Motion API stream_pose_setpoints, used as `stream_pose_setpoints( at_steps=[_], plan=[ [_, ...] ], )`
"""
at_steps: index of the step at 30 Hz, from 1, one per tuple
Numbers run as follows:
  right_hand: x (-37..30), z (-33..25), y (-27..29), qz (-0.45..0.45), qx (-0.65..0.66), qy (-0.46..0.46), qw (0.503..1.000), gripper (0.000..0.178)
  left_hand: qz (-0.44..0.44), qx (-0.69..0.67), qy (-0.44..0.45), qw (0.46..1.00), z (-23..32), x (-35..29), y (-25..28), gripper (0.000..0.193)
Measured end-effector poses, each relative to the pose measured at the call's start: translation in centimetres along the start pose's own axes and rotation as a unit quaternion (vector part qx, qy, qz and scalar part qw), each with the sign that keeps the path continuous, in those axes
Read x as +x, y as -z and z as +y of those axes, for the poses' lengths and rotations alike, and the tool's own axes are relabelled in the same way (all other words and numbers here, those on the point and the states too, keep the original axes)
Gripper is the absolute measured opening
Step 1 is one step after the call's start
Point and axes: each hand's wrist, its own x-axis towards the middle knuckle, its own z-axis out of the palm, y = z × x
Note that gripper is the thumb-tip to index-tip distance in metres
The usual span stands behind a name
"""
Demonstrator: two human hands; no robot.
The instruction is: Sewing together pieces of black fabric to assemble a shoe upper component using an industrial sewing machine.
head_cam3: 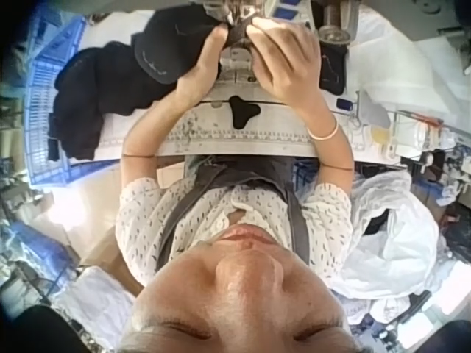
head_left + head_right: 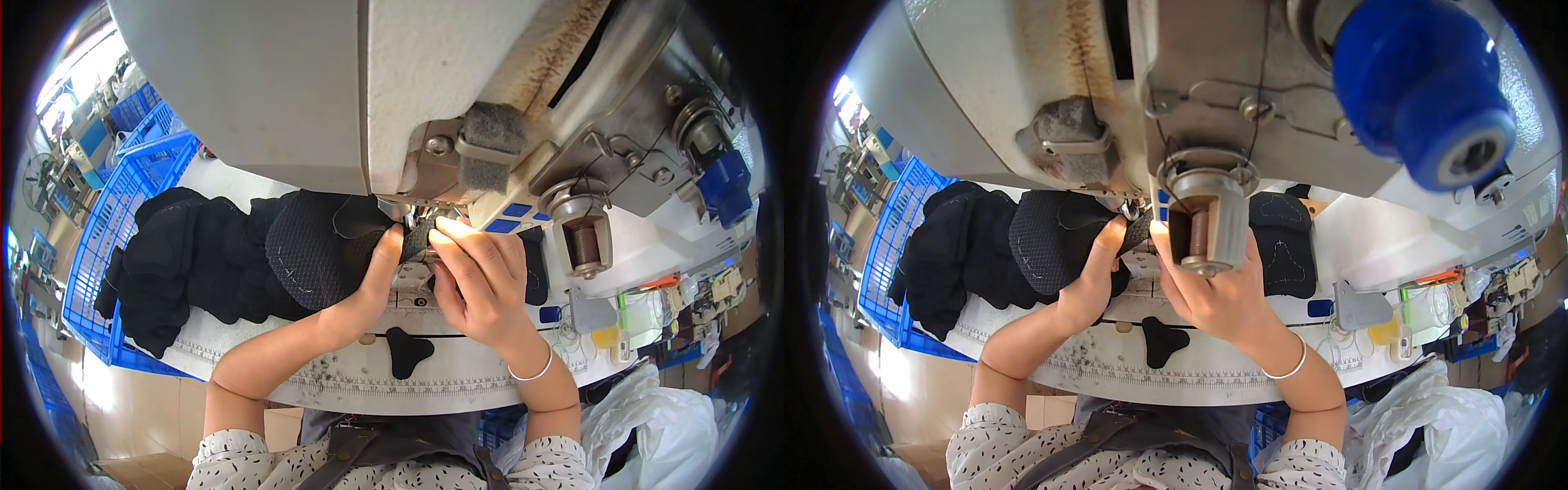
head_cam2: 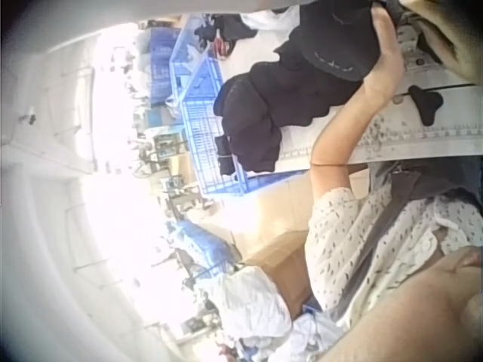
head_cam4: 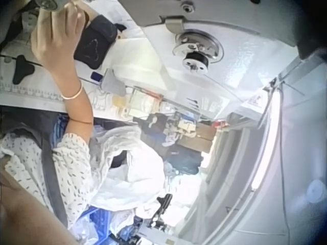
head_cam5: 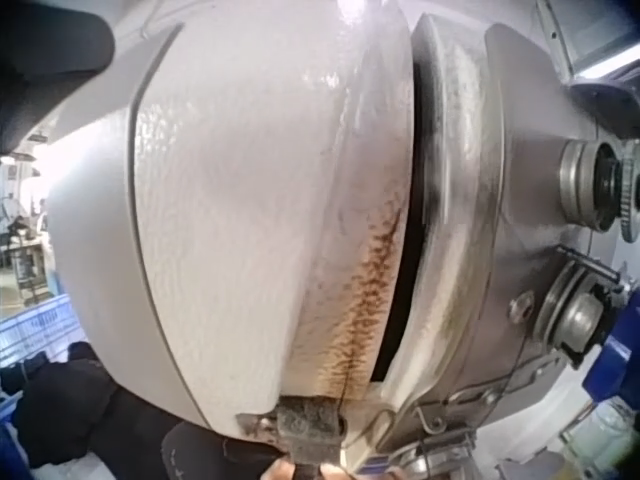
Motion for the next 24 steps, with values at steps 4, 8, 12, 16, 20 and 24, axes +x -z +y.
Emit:
stream_pose_setpoints(
  at_steps=[4,8,12,16,20,24],
  plan=[
    [-0.1,0.0,0.0,-0.003,-0.015,0.0,1.0,0.032,-0.053,0.017,0.072,0.996,0.1,0.0,1.1,0.015],
    [-0.2,0.1,0.0,-0.016,-0.003,-0.008,1.0,0.032,-0.291,0.051,0.21,0.932,1.2,2.4,4.6,0.017],
    [-0.2,0.1,-0.3,-0.002,0.019,-0.019,1.0,0.033,-0.258,-0.103,0.345,0.896,1.7,6.6,6.6,0.028],
    [-0.1,0.2,-0.3,0.017,0.029,-0.003,0.999,0.033,-0.187,-0.048,0.258,0.947,2.4,6.4,7.0,0.036],
    [-0.1,0.5,-0.2,0.029,0.037,0.052,0.998,0.03,-0.208,-0.043,0.231,0.95,3.0,3.2,6.4,0.031],
    [-0.4,0.4,-0.1,0.015,0.035,0.044,0.998,0.029,-0.181,-0.106,0.243,0.947,3.0,2.4,6.0,0.022]
  ],
)
